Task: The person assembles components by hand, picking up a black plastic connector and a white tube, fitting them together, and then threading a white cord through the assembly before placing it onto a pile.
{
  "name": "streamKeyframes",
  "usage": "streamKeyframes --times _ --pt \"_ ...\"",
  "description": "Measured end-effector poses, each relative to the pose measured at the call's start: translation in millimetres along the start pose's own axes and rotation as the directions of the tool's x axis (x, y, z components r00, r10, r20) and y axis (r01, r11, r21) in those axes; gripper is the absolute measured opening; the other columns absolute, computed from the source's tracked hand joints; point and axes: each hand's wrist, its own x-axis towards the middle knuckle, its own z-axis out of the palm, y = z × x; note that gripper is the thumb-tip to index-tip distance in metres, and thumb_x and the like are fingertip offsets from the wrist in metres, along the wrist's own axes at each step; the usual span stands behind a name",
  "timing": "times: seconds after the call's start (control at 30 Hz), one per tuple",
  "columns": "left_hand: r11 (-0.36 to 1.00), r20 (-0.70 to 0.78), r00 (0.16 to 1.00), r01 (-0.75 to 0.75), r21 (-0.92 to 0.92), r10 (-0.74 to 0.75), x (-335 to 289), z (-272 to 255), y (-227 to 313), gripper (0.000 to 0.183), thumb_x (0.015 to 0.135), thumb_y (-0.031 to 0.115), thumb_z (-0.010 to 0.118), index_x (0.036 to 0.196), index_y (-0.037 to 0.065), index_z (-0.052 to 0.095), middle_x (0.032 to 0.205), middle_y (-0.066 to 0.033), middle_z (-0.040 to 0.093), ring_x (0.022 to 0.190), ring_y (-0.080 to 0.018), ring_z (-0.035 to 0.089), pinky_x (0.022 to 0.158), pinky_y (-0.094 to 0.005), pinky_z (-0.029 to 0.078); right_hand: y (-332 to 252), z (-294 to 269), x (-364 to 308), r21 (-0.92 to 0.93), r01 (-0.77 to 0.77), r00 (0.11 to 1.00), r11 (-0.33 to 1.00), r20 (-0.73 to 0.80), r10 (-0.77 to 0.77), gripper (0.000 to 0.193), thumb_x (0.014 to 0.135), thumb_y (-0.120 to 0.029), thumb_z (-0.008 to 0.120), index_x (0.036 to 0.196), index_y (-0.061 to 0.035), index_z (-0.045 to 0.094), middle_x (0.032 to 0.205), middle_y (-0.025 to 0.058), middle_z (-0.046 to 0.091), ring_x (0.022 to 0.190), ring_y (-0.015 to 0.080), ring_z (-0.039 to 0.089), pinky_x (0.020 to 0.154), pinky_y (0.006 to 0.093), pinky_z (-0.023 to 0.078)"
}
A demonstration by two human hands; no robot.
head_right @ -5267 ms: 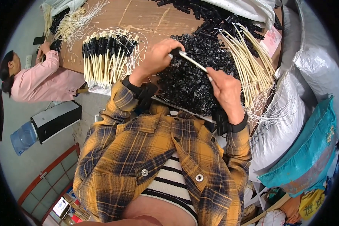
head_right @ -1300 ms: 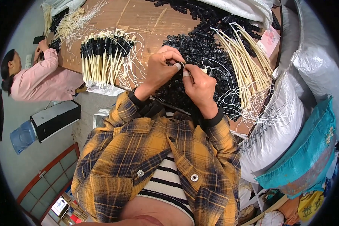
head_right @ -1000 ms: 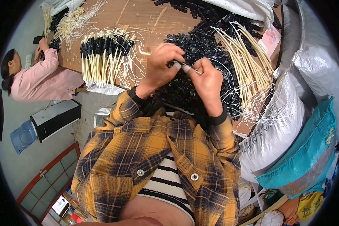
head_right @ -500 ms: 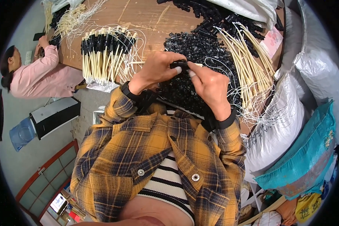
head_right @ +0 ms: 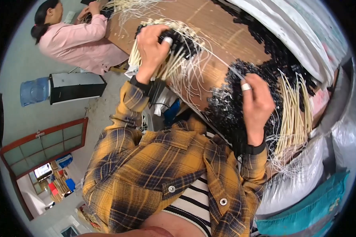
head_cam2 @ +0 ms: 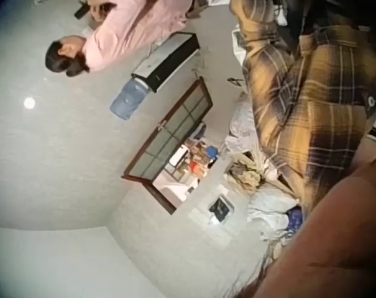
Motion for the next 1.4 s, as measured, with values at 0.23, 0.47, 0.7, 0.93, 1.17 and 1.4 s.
streamKeyframes --times 0.23,0.47,0.7,0.93,1.17,1.4 --pt "0.645 0.159 0.625 0.732 0.222 -0.764 0 17 -138 0.032 0.08 0.024 0.053 0.105 0.009 0.067 0.103 -0.016 0.066 0.098 -0.0386 0.058 0.092 -0.0495 0.042 -6 20 -24 0.073 0.044 0.923 0.996 0.378 -0.069 0.016 0.079 -0.002 0.068 0.095 0.0012 0.066 0.1 0.0159 0.066 0.093 0.0286 0.066 0.08 0.0325 0.052" --pt "0.98 0.056 0.997 -0.055 0.192 0.045 12 27 -12 0.035 0.078 0.012 0.058 0.112 0.008 0.064 0.107 -0.0138 0.065 0.1 -0.0318 0.06 0.087 -0.0413 0.046 46 -36 -20 -0.068 -0.352 0.922 0.934 0.149 0.358 0.016 0.085 -0.009 0.067 0.099 -0.0021 0.068 0.083 0.0078 0.065 0.069 0.0122 0.058 0.063 0.0237 0.045" --pt "0.743 0.497 0.742 -0.003 -0.67 0.451 7 142 146 0.038 0.079 0.002 0.055 0.113 0.013 0.067 0.113 -0.0091 0.065 0.108 -0.0263 0.058 0.096 -0.038 0.046 113 -113 -28 -0.557 -0.415 0.898 0.719 -0.126 0.421 0.015 0.079 -0.017 0.068 0.091 -0.0088 0.071 0.079 0.011 0.069 0.07 0.0256 0.065 0.064 0.0337 0.049" --pt "0.906 0.773 0.472 -0.217 -0.363 0.423 9 187 172 0.047 0.077 -0.007 0.047 0.106 0.02 0.071 0.111 -0.0076 0.064 0.104 -0.0269 0.052 0.089 -0.0406 0.044 129 -122 -46 -0.693 -0.489 0.688 0.53 0.068 0.723 0.02 0.074 -0.017 0.066 0.092 -0.0096 0.069 0.082 0.0128 0.068 0.075 0.0325 0.064 0.066 0.0394 0.048" --pt "0.898 0.641 0.63 -0.275 -0.342 0.438 -4 177 135 0.051 0.073 -0.011 0.054 0.109 0.022 0.07 0.089 -0.007 0.057 0.095 -0.0256 0.05 0.083 -0.0397 0.042 108 -113 -38 -0.602 0.054 0.998 0.797 0.058 -0.024 0.022 0.083 -0.01 0.064 0.105 -0.0111 0.067 0.087 0.0126 0.068 0.075 0.0328 0.064 0.064 0.0376 0.048" --pt "0.878 0.578 0.684 -0.205 -0.433 0.445 -1 157 114 0.044 0.071 -0.002 0.066 0.11 0.018 0.067 0.093 -0.0067 0.056 0.096 -0.0256 0.051 0.085 -0.0394 0.042 76 -97 -40 -0.379 -0.328 0.916 0.865 0.097 0.39 0.023 0.087 -0.014 0.065 0.109 -0.0067 0.068 0.081 0.0154 0.067 0.063 0.0244 0.064 0.06 0.03 0.049"
